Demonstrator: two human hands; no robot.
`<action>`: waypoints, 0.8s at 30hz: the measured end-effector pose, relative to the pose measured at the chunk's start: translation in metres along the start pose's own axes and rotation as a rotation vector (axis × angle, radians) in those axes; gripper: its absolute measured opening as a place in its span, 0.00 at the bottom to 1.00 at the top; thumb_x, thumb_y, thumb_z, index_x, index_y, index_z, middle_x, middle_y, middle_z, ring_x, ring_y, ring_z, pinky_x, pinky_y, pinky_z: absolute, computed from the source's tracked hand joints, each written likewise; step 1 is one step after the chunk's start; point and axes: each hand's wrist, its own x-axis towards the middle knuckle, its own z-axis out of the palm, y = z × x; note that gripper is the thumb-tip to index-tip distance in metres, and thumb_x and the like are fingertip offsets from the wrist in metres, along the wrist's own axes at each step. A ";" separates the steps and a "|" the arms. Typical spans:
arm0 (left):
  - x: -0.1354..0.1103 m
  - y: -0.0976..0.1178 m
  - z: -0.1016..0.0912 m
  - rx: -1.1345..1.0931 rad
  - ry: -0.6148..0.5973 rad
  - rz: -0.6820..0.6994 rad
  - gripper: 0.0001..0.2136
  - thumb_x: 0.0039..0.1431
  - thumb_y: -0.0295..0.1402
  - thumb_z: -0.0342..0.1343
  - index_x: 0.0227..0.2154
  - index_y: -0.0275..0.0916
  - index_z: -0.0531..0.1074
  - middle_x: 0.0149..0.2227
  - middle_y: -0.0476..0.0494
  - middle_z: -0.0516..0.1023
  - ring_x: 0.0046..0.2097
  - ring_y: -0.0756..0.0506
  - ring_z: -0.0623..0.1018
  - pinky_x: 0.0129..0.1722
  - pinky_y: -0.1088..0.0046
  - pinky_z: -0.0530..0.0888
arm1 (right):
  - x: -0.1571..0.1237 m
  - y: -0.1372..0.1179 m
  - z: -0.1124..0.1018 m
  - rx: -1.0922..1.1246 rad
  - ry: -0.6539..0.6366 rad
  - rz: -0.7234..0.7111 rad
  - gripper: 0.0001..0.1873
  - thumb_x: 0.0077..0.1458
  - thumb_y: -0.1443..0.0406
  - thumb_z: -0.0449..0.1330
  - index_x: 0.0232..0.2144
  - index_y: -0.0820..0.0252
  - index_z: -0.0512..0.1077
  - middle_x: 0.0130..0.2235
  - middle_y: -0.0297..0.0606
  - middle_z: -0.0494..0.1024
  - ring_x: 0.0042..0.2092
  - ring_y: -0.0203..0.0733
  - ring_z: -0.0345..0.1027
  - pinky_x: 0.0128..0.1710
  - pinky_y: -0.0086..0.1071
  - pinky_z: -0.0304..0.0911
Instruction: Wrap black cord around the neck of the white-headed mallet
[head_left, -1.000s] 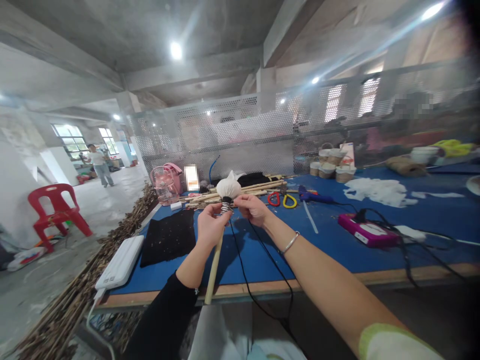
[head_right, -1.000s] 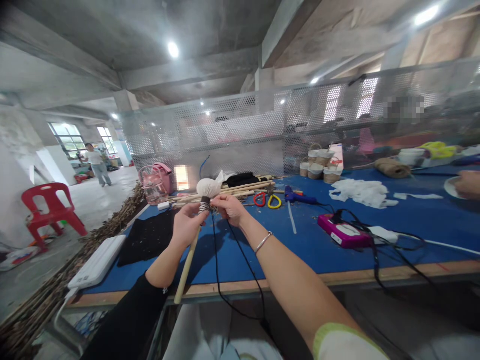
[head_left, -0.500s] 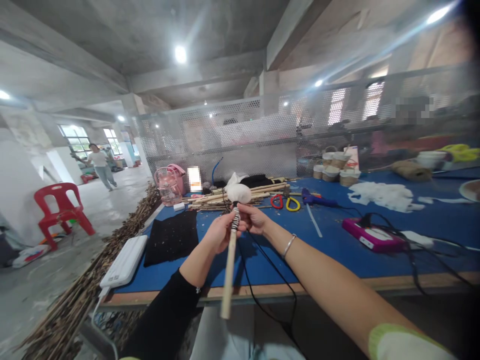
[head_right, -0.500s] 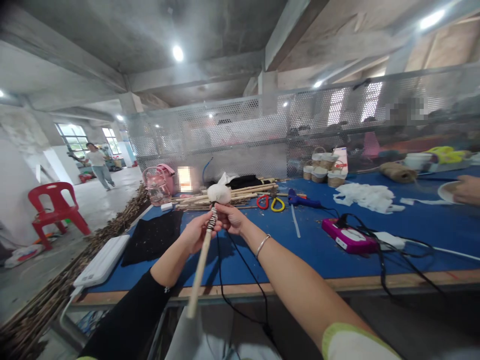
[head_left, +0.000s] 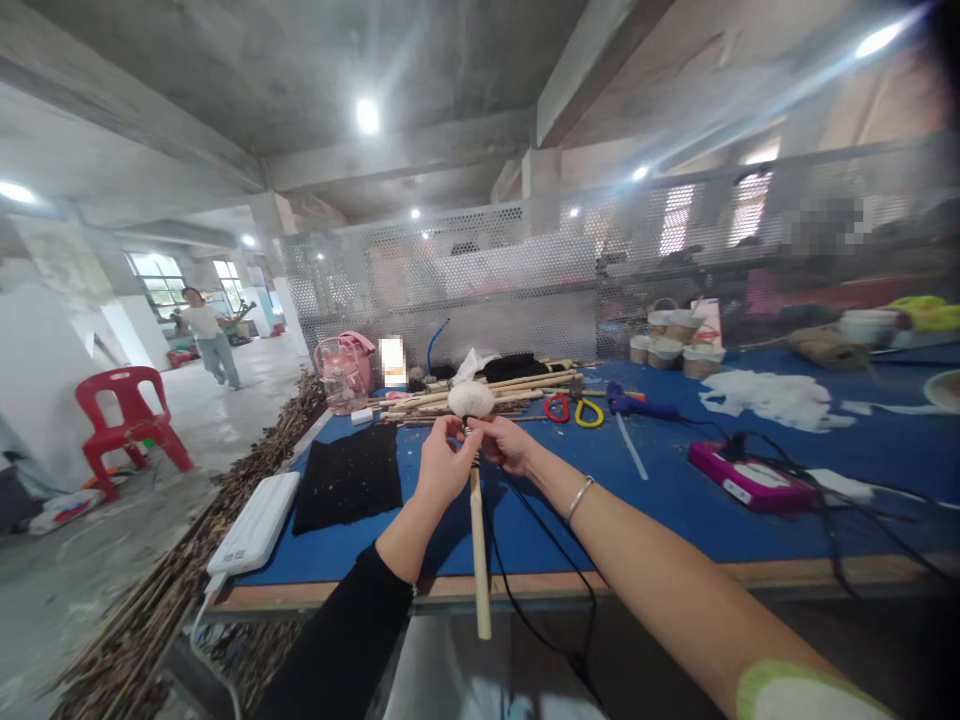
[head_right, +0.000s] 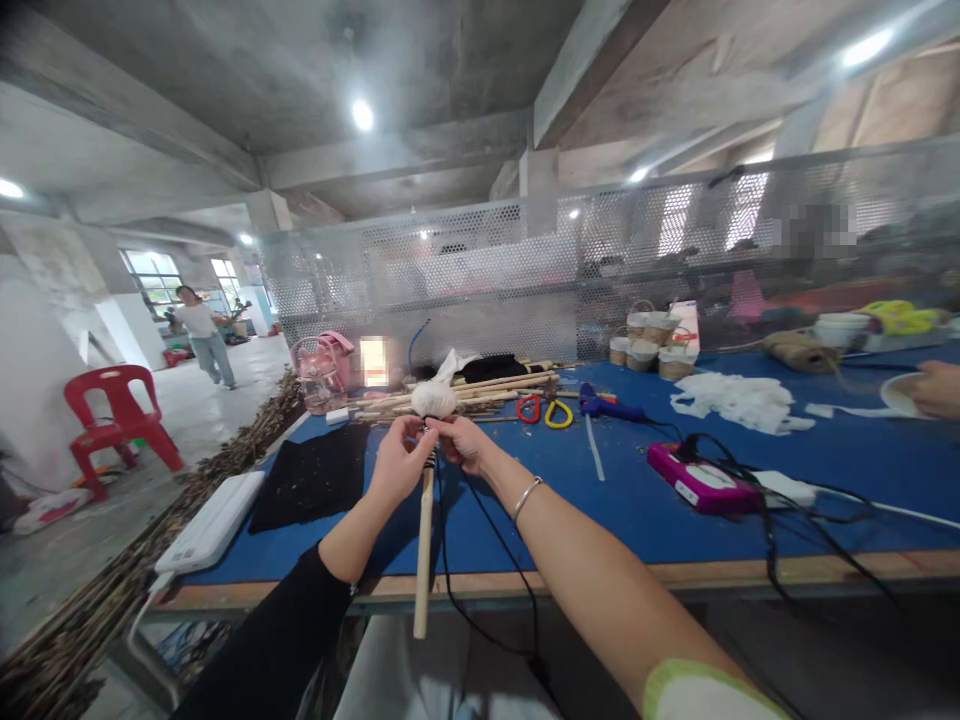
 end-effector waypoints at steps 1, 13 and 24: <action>0.000 -0.001 0.000 0.021 0.008 0.003 0.16 0.50 0.43 0.54 0.36 0.35 0.66 0.24 0.52 0.67 0.22 0.54 0.64 0.23 0.78 0.61 | 0.000 0.000 0.000 -0.003 -0.003 0.002 0.19 0.39 0.55 0.64 0.21 0.60 0.59 0.10 0.18 0.48 0.13 0.24 0.34 0.12 0.23 0.28; -0.001 0.001 0.003 0.057 -0.034 -0.098 0.14 0.42 0.39 0.60 0.27 0.37 0.63 0.20 0.55 0.64 0.22 0.54 0.64 0.23 0.78 0.60 | 0.001 0.000 0.002 -0.043 0.001 -0.029 0.19 0.39 0.55 0.64 0.23 0.62 0.62 0.14 0.24 0.60 0.12 0.23 0.41 0.11 0.24 0.30; 0.003 0.013 -0.004 -0.277 -0.085 -0.318 0.13 0.44 0.39 0.59 0.28 0.35 0.68 0.17 0.51 0.71 0.16 0.52 0.69 0.16 0.79 0.62 | -0.003 -0.013 -0.003 0.024 -0.063 -0.059 0.18 0.38 0.61 0.67 0.22 0.60 0.60 0.13 0.20 0.49 0.14 0.23 0.35 0.13 0.24 0.28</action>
